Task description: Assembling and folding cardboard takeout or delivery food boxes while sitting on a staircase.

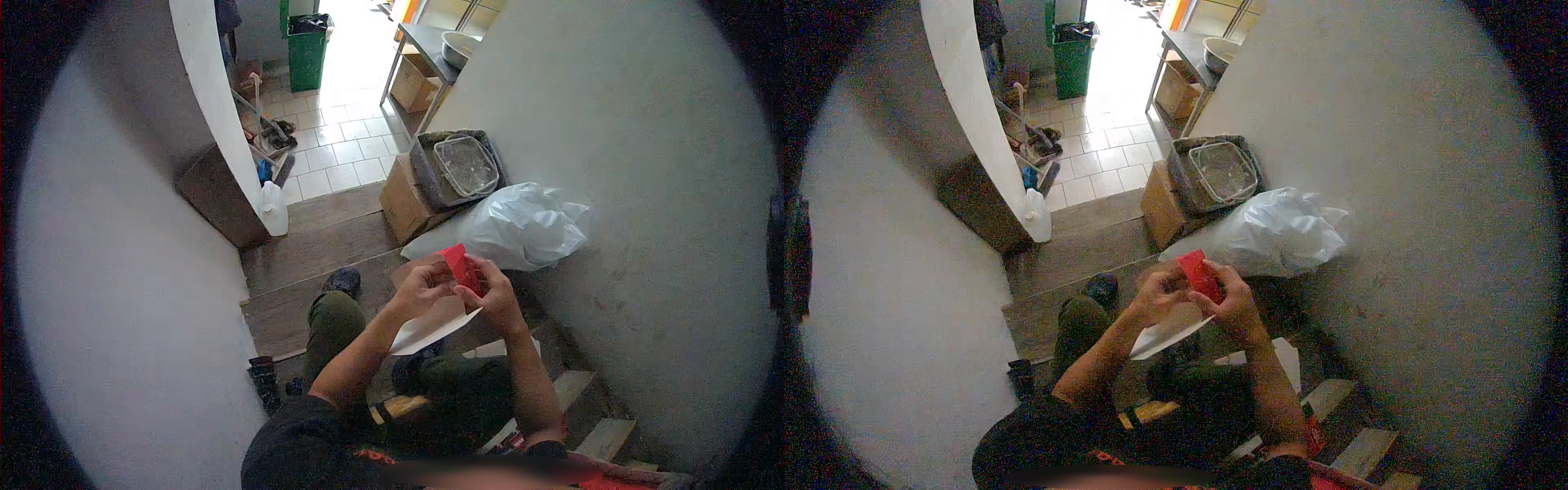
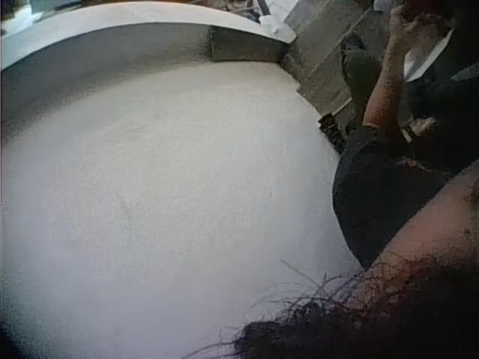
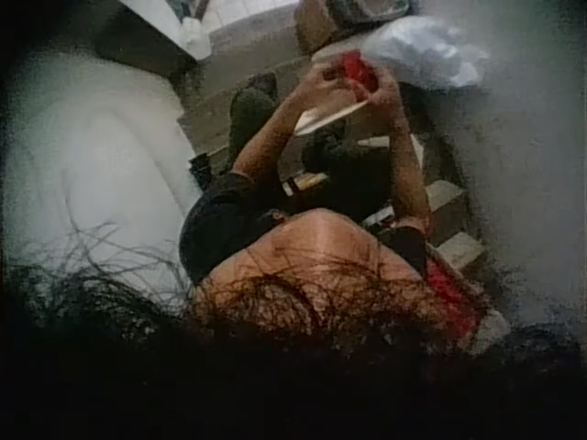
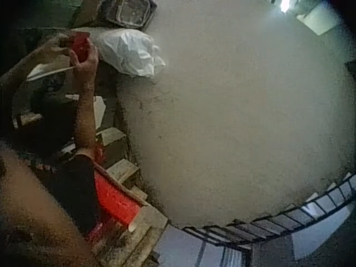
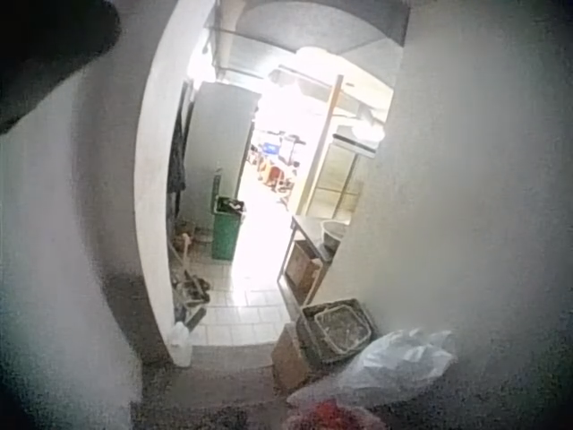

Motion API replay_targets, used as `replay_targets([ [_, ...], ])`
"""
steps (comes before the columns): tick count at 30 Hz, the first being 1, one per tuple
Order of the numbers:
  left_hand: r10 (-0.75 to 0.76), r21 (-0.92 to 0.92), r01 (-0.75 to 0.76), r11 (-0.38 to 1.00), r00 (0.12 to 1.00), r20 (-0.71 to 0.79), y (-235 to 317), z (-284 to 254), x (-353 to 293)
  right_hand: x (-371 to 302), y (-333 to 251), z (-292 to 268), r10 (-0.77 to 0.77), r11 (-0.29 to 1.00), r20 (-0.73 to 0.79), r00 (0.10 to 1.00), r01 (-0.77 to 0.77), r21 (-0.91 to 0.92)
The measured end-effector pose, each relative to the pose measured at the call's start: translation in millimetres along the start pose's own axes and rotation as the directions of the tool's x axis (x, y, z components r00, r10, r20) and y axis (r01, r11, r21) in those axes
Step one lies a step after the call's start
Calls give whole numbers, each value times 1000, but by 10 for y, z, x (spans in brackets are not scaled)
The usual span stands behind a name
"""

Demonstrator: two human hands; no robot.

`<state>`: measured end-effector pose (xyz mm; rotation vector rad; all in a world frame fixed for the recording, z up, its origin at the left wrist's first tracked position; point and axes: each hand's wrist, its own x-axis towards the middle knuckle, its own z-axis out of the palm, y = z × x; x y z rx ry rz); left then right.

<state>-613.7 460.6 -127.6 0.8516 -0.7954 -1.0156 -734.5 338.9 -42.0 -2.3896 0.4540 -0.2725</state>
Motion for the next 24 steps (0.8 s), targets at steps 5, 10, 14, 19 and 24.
replay_targets([
  [5, 45, -59, -43, 997, 999, 29, -133, -19, 15, -4, -18, 2, 37, 999, 8, 999, -36, -9],
  [10, 16, 38, -16, 999, 1000, 13, -86, -2, 6, -7, -12, 16, -19, 998, -3, 1000, 18, -62],
  [14, 7, -25, -6, 1000, 1000, 4, -39, 9, -8, -23, 14, 20, -8, 1000, 20, 1000, 8, 21],
  [19, 4, 27, -5, 1000, 999, 40, -54, -7, -1, -27, 52, 18, -60, 998, 11, 998, 60, 24],
  [24, 11, 13, -10, 1000, 1000, -17, -116, -5, 16, -22, 47, 31, 52, 999, 25, 998, -52, 1],
])
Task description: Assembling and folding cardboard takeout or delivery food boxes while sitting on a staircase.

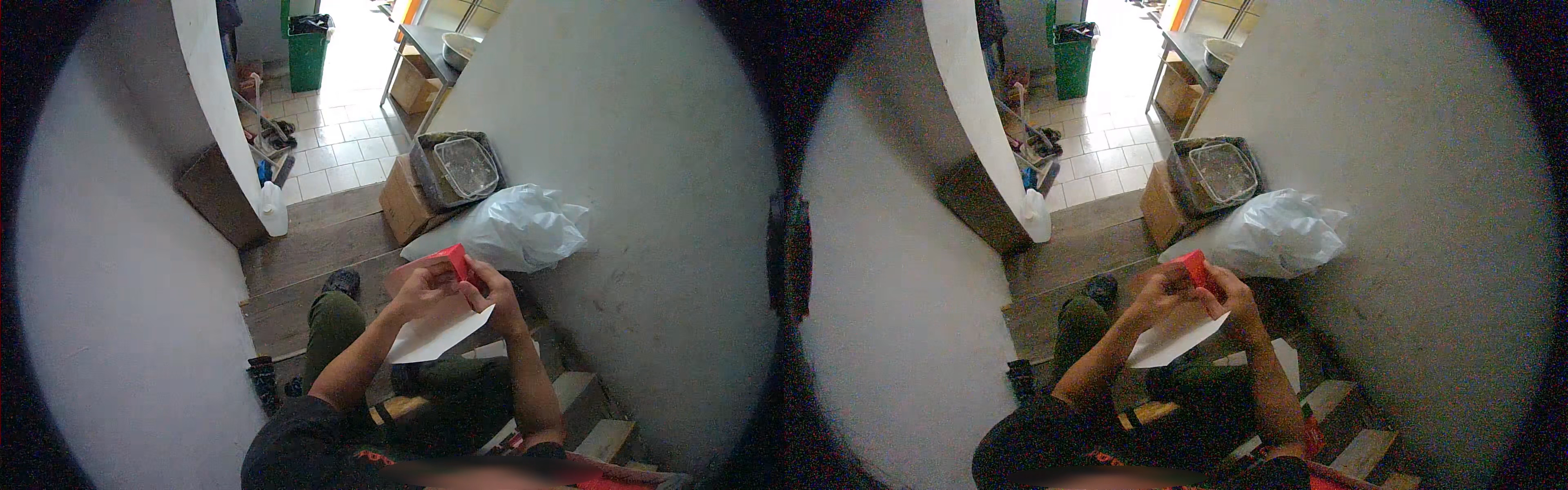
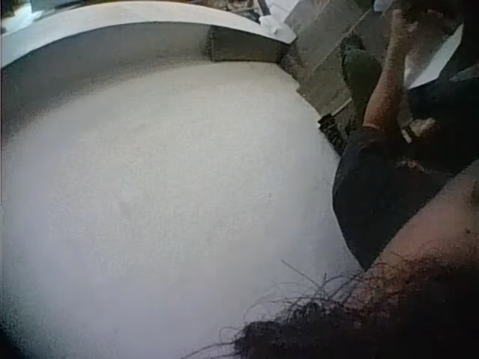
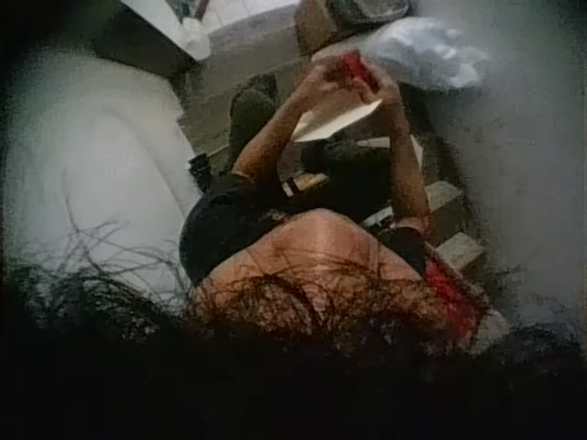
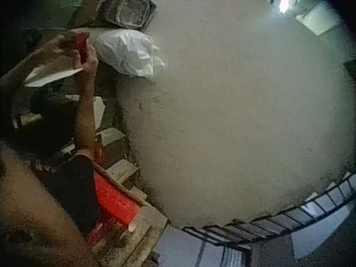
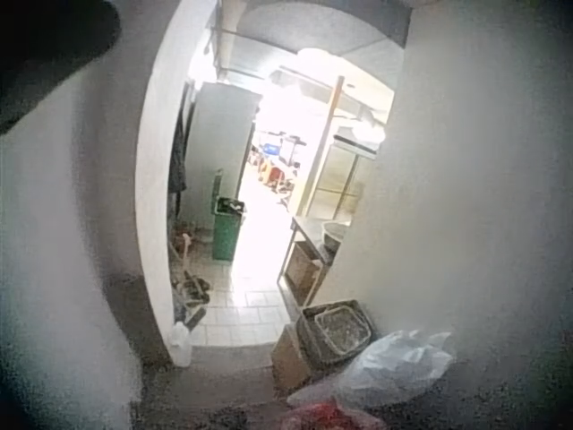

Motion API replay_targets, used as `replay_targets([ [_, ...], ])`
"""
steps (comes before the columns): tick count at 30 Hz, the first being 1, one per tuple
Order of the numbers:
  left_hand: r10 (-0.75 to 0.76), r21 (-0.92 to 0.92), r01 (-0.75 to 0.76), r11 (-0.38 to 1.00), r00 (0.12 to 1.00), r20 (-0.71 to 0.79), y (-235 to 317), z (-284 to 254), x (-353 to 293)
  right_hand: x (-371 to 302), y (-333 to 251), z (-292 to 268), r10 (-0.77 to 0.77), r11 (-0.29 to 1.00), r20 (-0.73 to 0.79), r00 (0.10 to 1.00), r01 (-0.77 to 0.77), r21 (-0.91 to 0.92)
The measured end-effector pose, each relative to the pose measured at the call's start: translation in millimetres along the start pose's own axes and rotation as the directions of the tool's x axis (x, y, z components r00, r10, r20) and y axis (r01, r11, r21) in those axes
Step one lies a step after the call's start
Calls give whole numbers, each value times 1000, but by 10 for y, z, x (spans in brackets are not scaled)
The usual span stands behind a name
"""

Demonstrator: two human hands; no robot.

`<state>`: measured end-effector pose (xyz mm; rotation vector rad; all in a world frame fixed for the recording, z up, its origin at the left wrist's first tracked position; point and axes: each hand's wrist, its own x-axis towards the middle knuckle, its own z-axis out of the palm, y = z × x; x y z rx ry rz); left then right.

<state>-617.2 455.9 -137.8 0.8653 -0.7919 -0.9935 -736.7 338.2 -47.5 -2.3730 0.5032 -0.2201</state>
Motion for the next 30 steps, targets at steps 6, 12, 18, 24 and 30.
replay_targets([
  [6, 44, -137, -45, 989, 999, -7, -49, 3, 19, 1, -27, -5, -115, 993, -55, 992, 115, -1],
  [12, -24, -144, 15, 989, 998, -59, -31, -10, -2, 8, -6, 12, -89, 995, -45, 995, 91, 39],
  [18, -23, -116, 20, 993, 999, -23, -35, -38, 6, 4, -7, 32, 4, 994, -50, 999, 1, 106],
  [24, -64, -148, 53, 988, 996, -66, -57, -6, -2, 8, 9, 36, 2, 996, -58, 998, 3, 89],
  [30, -4, -194, -4, 981, 999, -39, -98, -18, 12, 22, 31, 33, 20, 993, -18, 1000, -17, 116],
])
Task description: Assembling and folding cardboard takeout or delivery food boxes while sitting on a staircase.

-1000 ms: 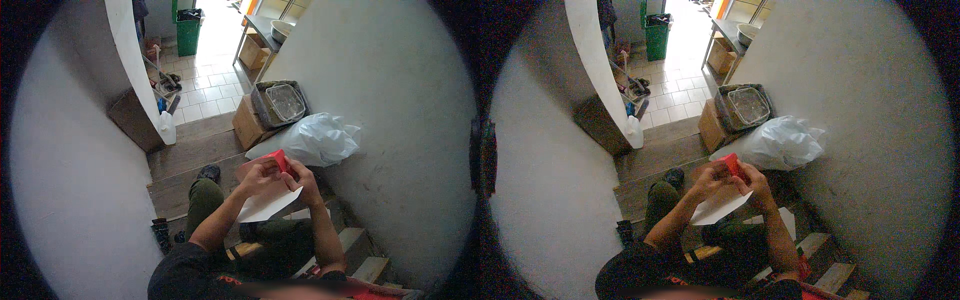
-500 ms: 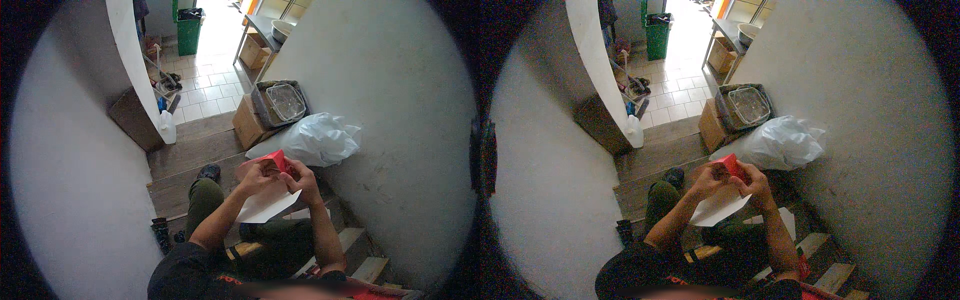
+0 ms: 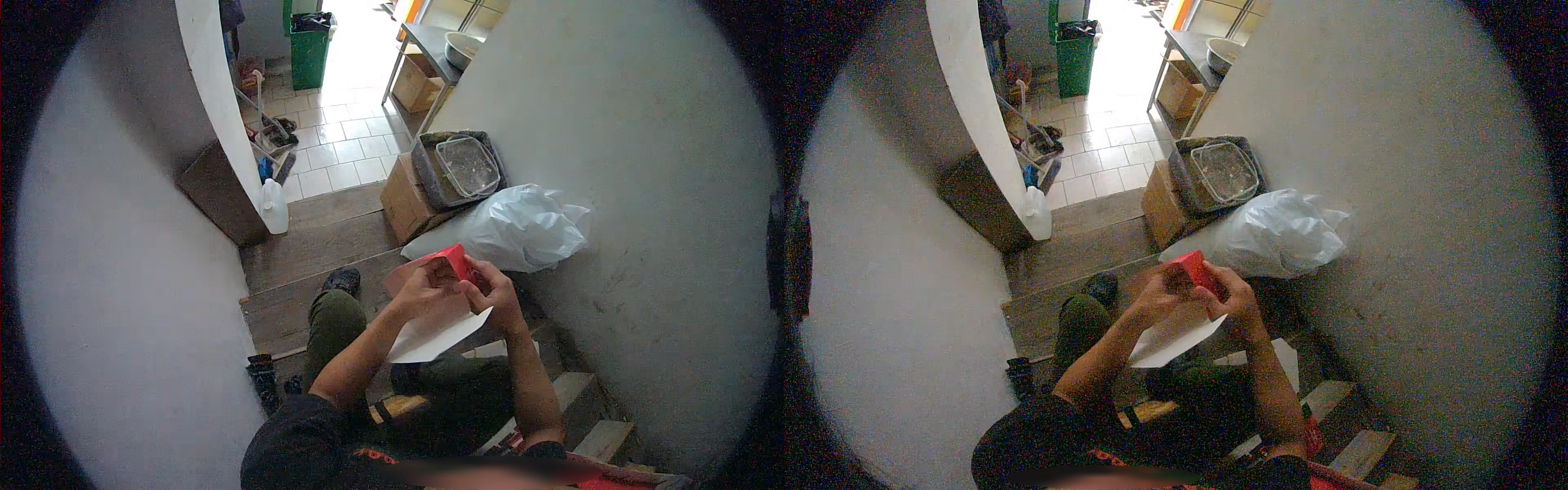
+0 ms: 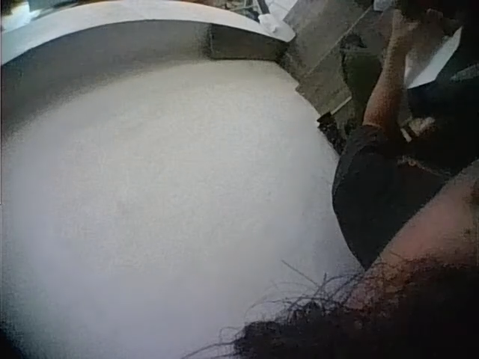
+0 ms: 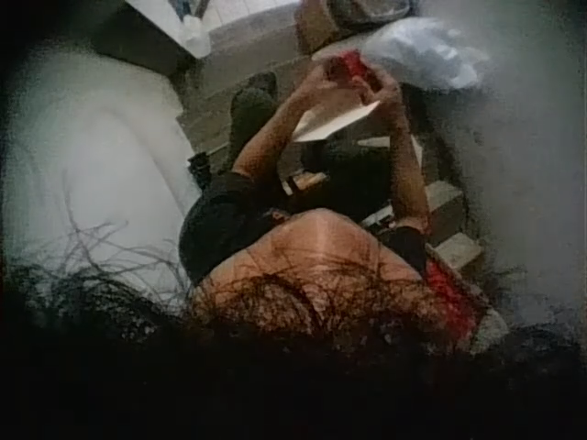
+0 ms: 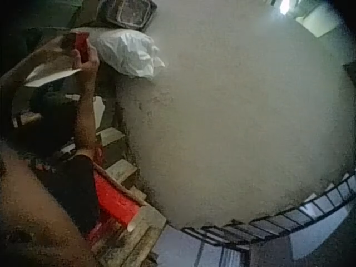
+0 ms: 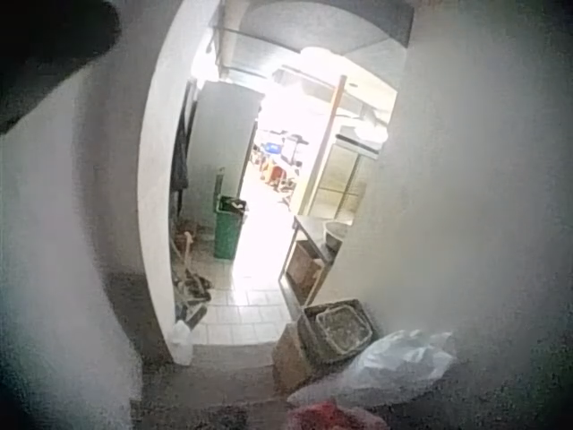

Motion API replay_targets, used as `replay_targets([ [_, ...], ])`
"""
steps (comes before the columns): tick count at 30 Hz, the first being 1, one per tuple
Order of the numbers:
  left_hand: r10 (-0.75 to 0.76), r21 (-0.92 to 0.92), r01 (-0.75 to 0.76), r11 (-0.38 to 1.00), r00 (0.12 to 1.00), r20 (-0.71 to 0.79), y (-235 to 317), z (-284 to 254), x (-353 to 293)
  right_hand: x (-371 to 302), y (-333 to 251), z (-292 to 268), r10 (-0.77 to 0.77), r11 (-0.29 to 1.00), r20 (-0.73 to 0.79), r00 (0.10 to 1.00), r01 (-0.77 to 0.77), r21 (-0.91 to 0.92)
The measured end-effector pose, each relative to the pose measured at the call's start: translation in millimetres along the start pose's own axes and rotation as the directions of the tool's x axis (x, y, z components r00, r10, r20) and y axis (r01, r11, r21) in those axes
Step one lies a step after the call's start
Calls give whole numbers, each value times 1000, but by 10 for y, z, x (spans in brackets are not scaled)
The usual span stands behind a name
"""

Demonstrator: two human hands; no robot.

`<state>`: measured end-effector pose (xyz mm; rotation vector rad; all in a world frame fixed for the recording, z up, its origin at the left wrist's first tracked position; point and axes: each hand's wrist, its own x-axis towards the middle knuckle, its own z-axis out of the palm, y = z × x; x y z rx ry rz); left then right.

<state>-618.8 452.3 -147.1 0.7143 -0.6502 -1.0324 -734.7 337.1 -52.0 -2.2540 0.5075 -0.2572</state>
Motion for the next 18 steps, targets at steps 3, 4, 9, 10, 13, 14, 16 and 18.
replay_targets([
  [3, 17, -7, -17, 1000, 1000, 1, -20, -6, 12, 4, -18, -13, -42, 992, 7, 999, 42, -122],
  [4, 17, 26, -17, 1000, 1000, 3, -21, -5, 13, 3, -28, -15, -89, 988, 10, 996, 90, -126],
  [9, 0, -60, -1, 998, 1000, -22, 26, 21, -1, 1, -70, -25, -7, 995, 35, 999, 10, -101],
  [10, -48, -123, 44, 991, 998, -29, 44, 25, -7, 2, -74, -26, -33, 994, 33, 999, 36, -101],
  [13, -84, -162, 75, 984, 995, -45, 91, 42, -26, 8, -80, -28, -76, 985, 41, 996, 81, -151],
  [14, -76, -142, 67, 988, 995, -61, 103, 48, -28, 11, -82, -28, -89, 985, 42, 995, 94, -146],
  [16, -21, -2, 21, 1000, 998, -51, 122, 60, -33, 10, -89, -30, -102, 984, 42, 994, 106, -141],
  [18, -60, 12, 61, 998, 994, -92, 140, 67, -35, 2, -98, -33, -71, 991, 57, 996, 77, -107],
])
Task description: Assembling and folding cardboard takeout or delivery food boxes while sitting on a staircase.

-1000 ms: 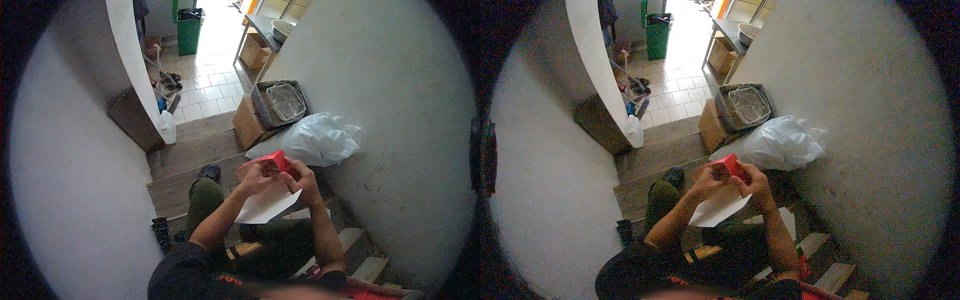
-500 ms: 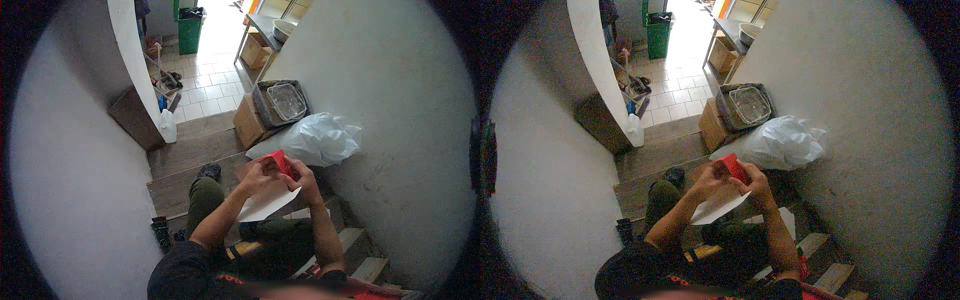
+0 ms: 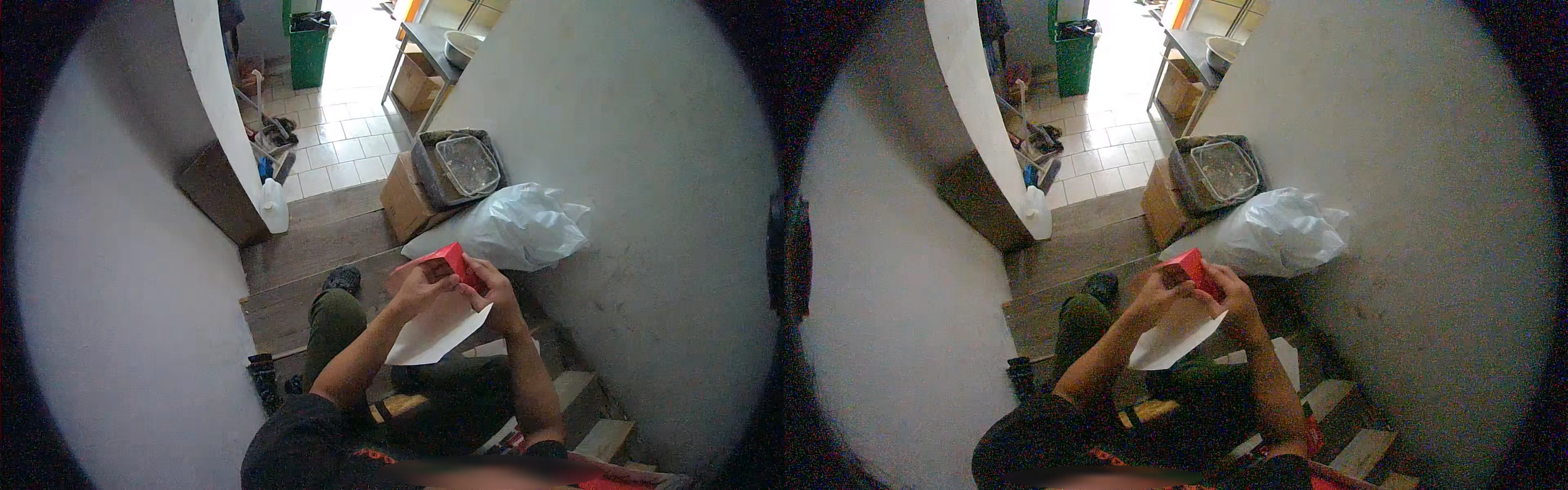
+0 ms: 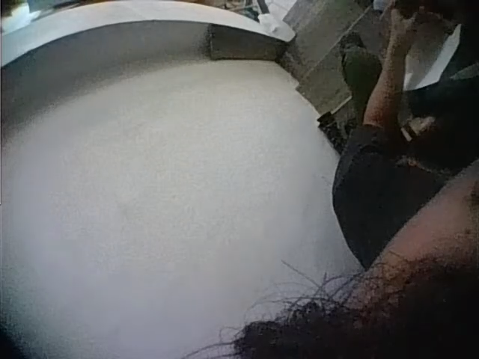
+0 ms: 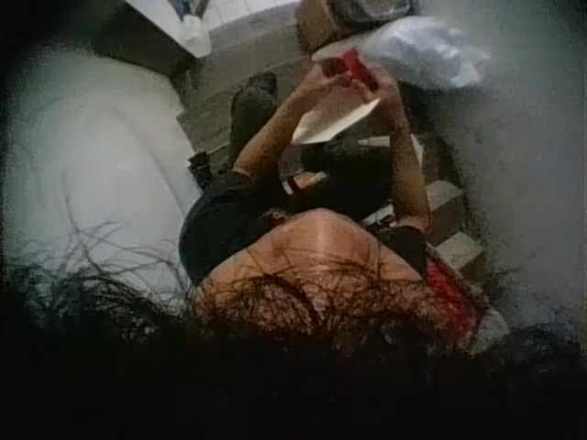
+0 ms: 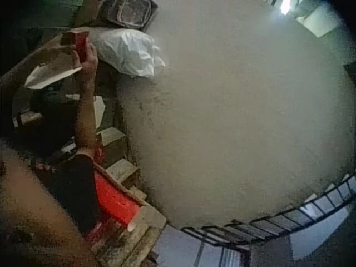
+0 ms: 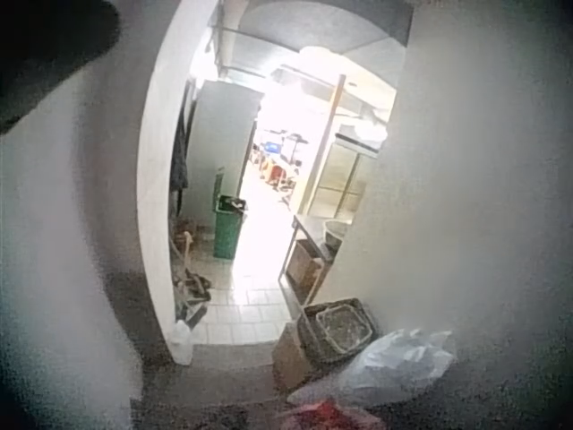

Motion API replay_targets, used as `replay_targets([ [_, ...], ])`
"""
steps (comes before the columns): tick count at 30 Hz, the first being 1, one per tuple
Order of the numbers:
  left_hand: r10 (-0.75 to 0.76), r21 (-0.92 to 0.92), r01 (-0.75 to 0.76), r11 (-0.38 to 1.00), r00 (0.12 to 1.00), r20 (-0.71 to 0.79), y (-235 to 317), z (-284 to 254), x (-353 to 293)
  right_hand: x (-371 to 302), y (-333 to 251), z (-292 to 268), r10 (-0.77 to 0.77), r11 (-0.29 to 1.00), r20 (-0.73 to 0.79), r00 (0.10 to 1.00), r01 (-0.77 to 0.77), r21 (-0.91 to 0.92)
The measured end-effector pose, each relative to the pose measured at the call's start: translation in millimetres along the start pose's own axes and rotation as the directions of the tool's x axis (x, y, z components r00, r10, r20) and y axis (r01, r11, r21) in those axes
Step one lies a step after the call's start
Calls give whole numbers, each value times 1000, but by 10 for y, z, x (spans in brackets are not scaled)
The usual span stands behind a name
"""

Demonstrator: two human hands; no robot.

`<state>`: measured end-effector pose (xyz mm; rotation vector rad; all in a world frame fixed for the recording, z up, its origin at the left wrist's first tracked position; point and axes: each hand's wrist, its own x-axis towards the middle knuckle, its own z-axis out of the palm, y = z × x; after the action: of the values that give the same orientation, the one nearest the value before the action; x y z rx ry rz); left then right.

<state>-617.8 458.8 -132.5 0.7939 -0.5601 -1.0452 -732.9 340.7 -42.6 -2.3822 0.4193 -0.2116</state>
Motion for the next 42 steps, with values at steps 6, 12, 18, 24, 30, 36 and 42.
replay_targets([
  [6, -58, 106, 60, 993, 998, -22, 28, 0, 8, -14, -14, -1, -19, 1000, 8, 1000, 19, 15],
  [12, -8, -13, 8, 1000, 1000, -7, -68, -11, 36, -12, 18, 14, 11, 1000, -5, 1000, -11, -4],
  [18, 22, -73, -18, 997, 999, 45, -111, -45, 44, -17, 61, 23, -71, 996, -49, 996, 68, -64],
  [24, -29, -18, 29, 999, 1000, 11, -97, -36, 31, -8, 65, 36, -18, 1000, -38, 999, 19, 7],
  [30, 1, -56, 0, 998, 1000, 31, -130, -55, 43, -20, 37, 16, -18, 1000, -44, 999, 18, 1],
  [36, 51, 14, -52, 999, 998, 32, -138, -51, 52, -29, 75, 11, 65, 990, -17, 998, -63, 129],
  [42, 51, 69, -52, 996, 999, 10, -147, -50, 50, -14, 124, 1, 44, 997, 6, 999, -44, 59],
])
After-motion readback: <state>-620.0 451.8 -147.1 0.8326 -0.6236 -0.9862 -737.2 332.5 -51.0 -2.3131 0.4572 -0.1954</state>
